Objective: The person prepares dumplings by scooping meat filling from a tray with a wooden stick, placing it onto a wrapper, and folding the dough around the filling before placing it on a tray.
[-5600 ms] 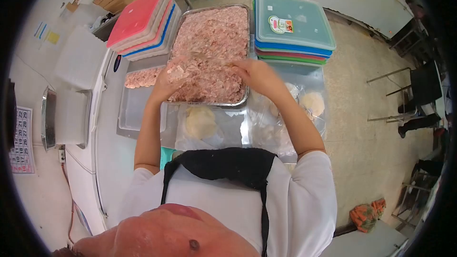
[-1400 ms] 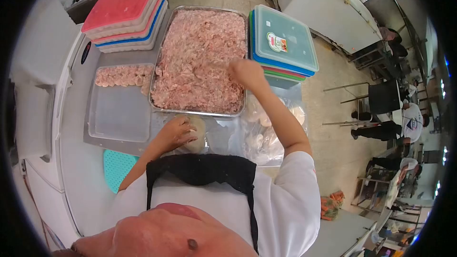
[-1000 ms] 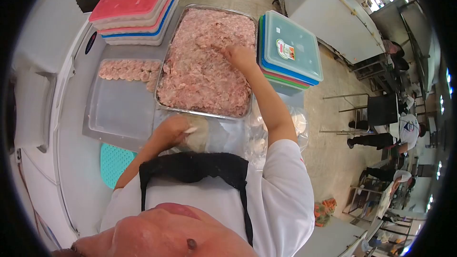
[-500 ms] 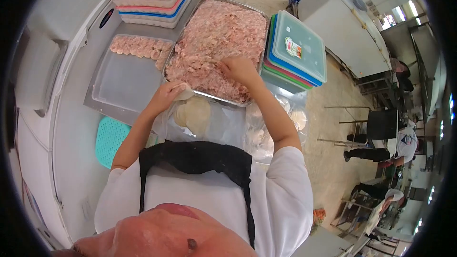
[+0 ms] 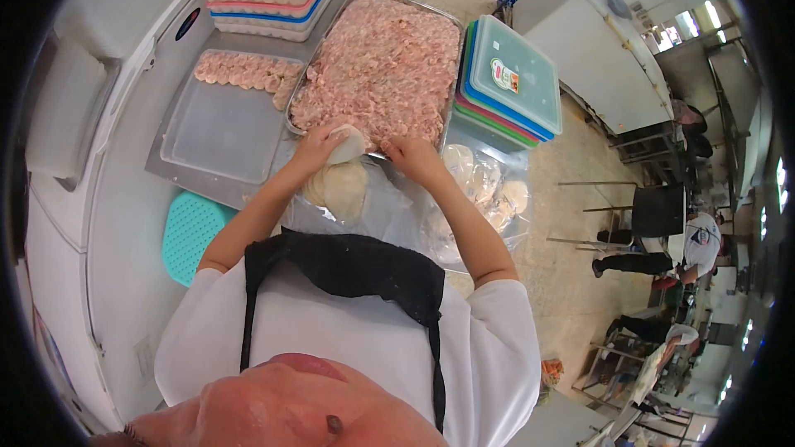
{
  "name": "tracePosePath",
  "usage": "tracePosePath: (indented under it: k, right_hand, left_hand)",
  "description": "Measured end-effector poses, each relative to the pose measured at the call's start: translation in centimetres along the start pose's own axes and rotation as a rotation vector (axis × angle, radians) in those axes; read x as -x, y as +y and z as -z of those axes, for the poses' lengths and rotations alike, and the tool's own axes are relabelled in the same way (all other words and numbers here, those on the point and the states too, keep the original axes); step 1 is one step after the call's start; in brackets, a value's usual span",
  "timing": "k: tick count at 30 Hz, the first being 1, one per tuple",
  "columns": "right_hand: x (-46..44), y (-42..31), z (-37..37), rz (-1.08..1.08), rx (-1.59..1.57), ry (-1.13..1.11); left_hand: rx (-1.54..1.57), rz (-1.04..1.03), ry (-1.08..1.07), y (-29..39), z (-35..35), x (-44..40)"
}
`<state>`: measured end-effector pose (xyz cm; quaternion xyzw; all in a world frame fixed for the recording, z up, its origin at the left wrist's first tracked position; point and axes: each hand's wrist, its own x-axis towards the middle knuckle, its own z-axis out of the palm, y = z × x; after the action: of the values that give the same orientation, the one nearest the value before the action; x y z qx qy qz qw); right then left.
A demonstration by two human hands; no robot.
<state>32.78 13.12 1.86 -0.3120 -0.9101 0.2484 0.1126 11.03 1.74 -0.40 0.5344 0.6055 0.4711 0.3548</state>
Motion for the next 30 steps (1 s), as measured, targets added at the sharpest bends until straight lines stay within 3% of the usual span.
tracePosePath:
  k: [3, 6, 9, 10, 13, 14, 18, 24, 28, 30]
  right_hand:
    - [-0.6, 1.4, 0.6, -0.103, -0.198, 0.042]
    - [-1.6, 1.7, 2.8, -0.220, -0.330, 0.097]
    - [-1.8, -1.2, 6.0, -0.333, -0.556, 0.144]
    - [-1.9, -1.9, 6.6, -0.316, -0.618, 0.163]
    - [-2.2, -2.3, 6.5, -0.262, -0.689, 0.165]
    - [-2.4, -2.3, 6.2, -0.243, -0.694, 0.155]
    - [-2.4, -1.9, 4.0, 0.078, -0.129, 0.261]
    - [0.7, -4.2, 9.7, -0.052, 0.480, 0.080]
    - [-0.6, 0.4, 5.4, 0.064, 0.365, 0.193]
    - [-1.3, 2.2, 4.9, 0.103, 0.315, 0.196]
  left_hand:
    - [0.157, 0.124, 0.077, 2.9, 0.4, -2.2]
    - [0.830, 0.115, 0.222, 3.4, 1.5, -5.7]
    - [1.029, 0.140, 0.511, 5.4, 2.3, -7.5]
    - [1.145, 0.076, 0.407, 4.7, 2.0, -8.0]
    - [1.480, 0.154, 0.182, 4.4, -0.2, -9.4]
    - [1.505, 0.158, 0.210, 4.6, -1.0, -9.7]
    - [1.601, 0.238, 0.333, 8.5, -0.8, -8.8]
    - [1.687, 0.079, 0.413, 3.7, -1.8, -9.1]
    - [1.542, 0.131, 0.471, 7.5, -2.8, -7.6]
    - [1.558, 0.143, 0.460, 5.2, -3.6, -8.0]
